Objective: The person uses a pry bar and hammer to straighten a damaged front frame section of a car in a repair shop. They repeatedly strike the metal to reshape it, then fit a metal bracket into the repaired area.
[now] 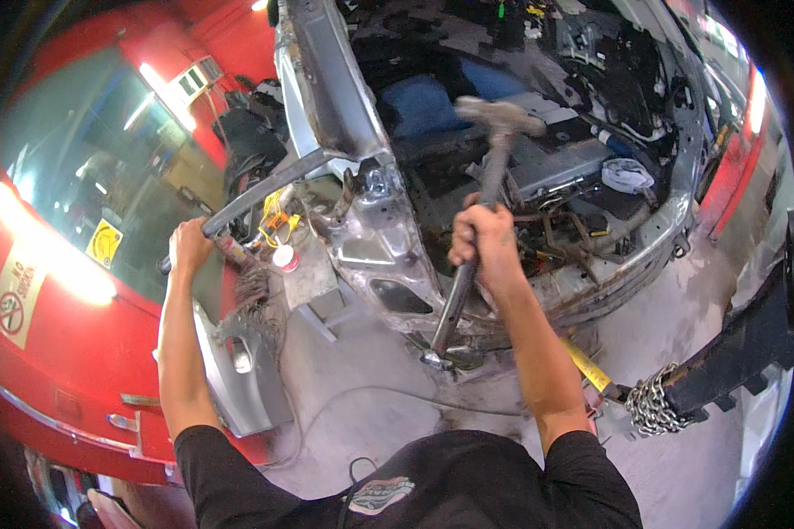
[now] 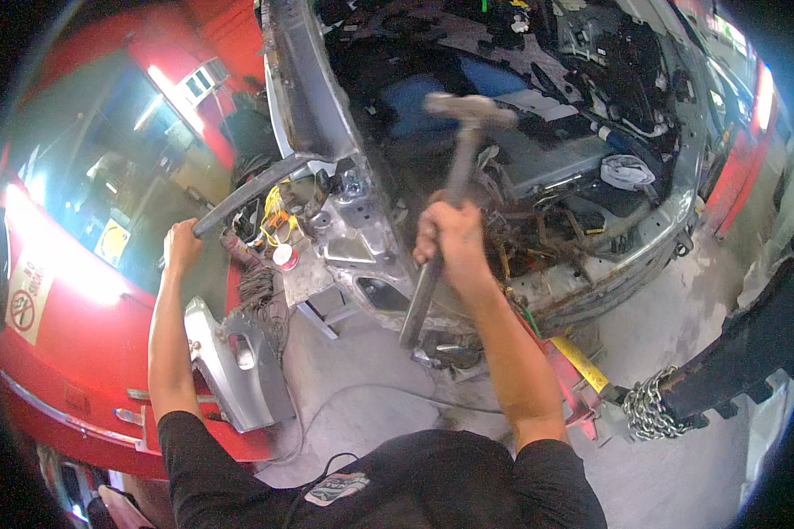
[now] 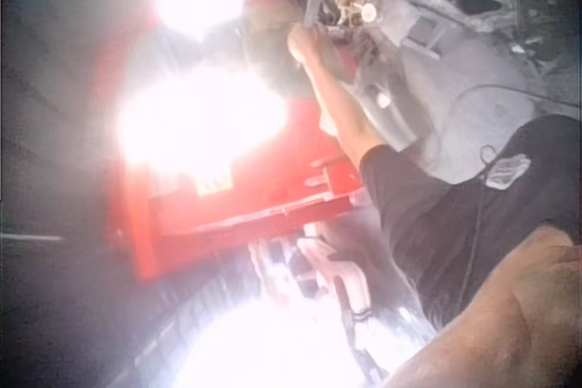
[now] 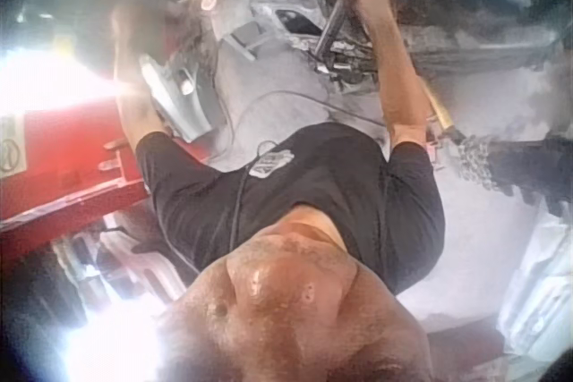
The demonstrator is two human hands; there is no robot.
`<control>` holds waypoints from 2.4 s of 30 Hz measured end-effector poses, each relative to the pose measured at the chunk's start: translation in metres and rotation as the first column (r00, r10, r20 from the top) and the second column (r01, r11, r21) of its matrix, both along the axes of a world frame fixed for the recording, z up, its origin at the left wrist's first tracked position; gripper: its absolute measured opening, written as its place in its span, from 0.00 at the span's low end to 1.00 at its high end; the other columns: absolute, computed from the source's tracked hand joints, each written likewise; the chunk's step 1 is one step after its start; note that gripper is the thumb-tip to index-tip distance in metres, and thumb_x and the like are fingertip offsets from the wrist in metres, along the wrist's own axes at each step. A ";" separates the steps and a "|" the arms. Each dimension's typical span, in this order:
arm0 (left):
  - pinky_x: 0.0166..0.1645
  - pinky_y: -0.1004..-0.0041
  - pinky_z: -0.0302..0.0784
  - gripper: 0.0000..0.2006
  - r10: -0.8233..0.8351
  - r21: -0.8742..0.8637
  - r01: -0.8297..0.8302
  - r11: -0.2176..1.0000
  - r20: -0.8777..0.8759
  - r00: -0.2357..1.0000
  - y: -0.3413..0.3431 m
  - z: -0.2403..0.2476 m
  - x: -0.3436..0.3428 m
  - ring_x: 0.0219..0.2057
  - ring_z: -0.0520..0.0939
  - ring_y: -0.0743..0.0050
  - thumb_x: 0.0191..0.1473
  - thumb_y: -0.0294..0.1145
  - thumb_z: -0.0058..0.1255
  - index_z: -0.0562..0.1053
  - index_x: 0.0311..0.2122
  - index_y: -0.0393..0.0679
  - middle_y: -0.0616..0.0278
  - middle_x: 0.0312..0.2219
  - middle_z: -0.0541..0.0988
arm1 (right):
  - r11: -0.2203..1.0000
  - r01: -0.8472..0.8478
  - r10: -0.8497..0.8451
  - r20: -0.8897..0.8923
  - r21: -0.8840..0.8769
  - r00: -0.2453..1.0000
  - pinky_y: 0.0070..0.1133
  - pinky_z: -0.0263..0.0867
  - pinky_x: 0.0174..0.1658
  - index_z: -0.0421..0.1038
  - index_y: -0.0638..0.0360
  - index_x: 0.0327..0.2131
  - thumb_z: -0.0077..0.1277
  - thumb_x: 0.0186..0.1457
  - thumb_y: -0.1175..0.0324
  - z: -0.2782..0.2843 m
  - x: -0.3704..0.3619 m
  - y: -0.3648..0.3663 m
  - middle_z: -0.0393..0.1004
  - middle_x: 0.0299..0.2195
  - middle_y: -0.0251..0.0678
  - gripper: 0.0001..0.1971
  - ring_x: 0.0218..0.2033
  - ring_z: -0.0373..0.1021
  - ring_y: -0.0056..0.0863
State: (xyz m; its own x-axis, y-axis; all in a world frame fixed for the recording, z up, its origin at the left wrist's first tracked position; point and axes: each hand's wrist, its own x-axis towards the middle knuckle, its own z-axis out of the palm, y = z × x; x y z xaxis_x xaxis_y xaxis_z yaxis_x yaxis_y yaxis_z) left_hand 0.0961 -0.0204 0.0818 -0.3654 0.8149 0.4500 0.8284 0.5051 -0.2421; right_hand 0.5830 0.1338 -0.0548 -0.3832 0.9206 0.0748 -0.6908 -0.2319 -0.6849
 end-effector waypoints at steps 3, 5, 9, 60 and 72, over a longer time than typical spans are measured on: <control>0.45 0.50 0.78 0.11 -0.020 0.029 0.019 0.999 0.018 1.000 0.004 -0.003 -0.004 0.38 0.83 0.38 0.45 0.25 0.52 0.80 0.35 0.44 0.42 0.31 0.82 | 0.944 -0.330 0.329 0.147 -0.022 0.933 0.25 0.57 0.17 0.63 0.54 0.40 0.49 0.55 0.75 -0.004 -0.013 0.001 0.61 0.18 0.27 0.09 0.11 0.57 0.20; 0.45 0.49 0.78 0.10 -0.009 0.031 0.008 0.999 0.023 1.000 -0.003 -0.006 -0.006 0.38 0.83 0.38 0.45 0.24 0.52 0.80 0.35 0.44 0.42 0.31 0.82 | 0.936 -0.346 0.351 0.132 -0.054 0.927 0.24 0.56 0.17 0.64 0.54 0.40 0.48 0.55 0.75 -0.005 -0.007 0.000 0.61 0.18 0.27 0.09 0.11 0.57 0.20; 0.45 0.49 0.78 0.11 -0.001 0.028 0.000 1.000 0.037 0.999 -0.006 -0.002 0.003 0.38 0.83 0.37 0.45 0.24 0.52 0.80 0.35 0.44 0.42 0.31 0.83 | 0.960 -0.278 0.280 0.198 -0.036 0.939 0.23 0.56 0.16 0.64 0.55 0.41 0.49 0.55 0.74 -0.007 0.011 -0.006 0.61 0.18 0.27 0.10 0.11 0.57 0.19; 0.44 0.45 0.77 0.12 -0.215 0.064 0.214 0.975 0.013 0.976 -0.024 -0.014 -0.017 0.37 0.83 0.34 0.47 0.26 0.51 0.78 0.38 0.43 0.38 0.31 0.82 | 0.979 0.149 0.046 0.859 -0.141 0.509 0.25 0.61 0.16 0.68 0.64 0.25 0.49 0.46 0.71 -0.213 0.149 -0.251 0.68 0.15 0.35 0.06 0.11 0.65 0.25; 0.42 0.45 0.76 0.14 -0.248 0.132 0.234 0.963 0.106 0.963 -0.057 -0.045 0.008 0.37 0.83 0.35 0.47 0.25 0.57 0.76 0.42 0.43 0.41 0.30 0.81 | 0.961 0.162 0.146 0.909 -0.225 0.391 0.28 0.63 0.16 0.68 0.65 0.25 0.54 0.44 0.69 -0.261 0.107 -0.266 0.69 0.16 0.38 0.09 0.12 0.67 0.28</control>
